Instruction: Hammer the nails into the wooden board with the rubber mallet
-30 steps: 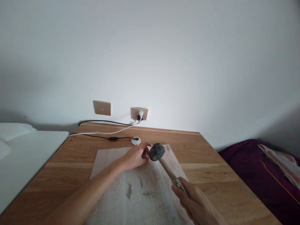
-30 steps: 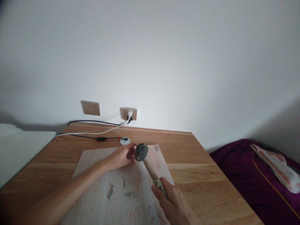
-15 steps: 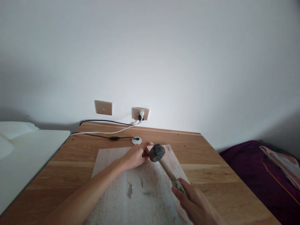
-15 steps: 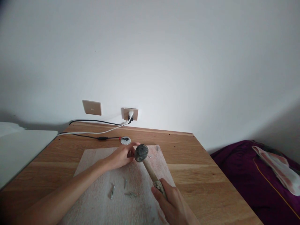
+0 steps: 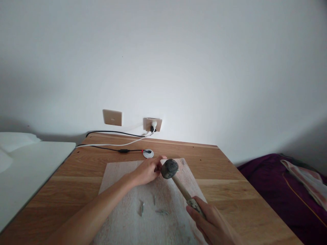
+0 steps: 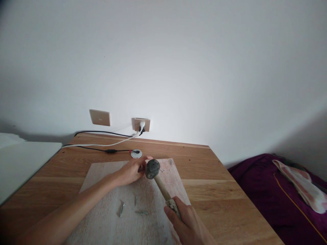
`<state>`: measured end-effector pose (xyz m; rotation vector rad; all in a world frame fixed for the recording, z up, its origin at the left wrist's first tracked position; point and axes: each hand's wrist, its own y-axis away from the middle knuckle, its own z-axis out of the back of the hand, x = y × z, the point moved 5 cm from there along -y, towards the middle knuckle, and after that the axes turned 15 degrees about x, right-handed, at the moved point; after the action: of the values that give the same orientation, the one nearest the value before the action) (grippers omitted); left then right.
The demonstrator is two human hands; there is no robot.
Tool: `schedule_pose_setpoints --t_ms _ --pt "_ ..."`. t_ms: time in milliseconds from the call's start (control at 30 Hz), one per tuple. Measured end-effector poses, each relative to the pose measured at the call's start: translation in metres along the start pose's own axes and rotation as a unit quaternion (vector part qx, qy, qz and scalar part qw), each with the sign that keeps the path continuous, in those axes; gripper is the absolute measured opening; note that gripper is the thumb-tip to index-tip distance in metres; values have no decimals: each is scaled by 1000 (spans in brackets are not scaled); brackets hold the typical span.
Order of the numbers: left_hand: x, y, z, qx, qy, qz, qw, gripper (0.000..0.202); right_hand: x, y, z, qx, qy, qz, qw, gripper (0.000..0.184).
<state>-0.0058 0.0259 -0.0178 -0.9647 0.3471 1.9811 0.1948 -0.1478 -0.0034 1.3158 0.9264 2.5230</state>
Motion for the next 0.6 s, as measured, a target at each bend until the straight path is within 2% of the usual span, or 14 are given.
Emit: schedule_pose_setpoints --t_ms 167,600 --pt "0 0 0 -4 10 -3 1000 52 2 -2 0 5 -2 -1 1000 59" --pt "7 -1 -2 -1 1 20 1000 60 -1 -1 1 -5 -1 9 1000 61"
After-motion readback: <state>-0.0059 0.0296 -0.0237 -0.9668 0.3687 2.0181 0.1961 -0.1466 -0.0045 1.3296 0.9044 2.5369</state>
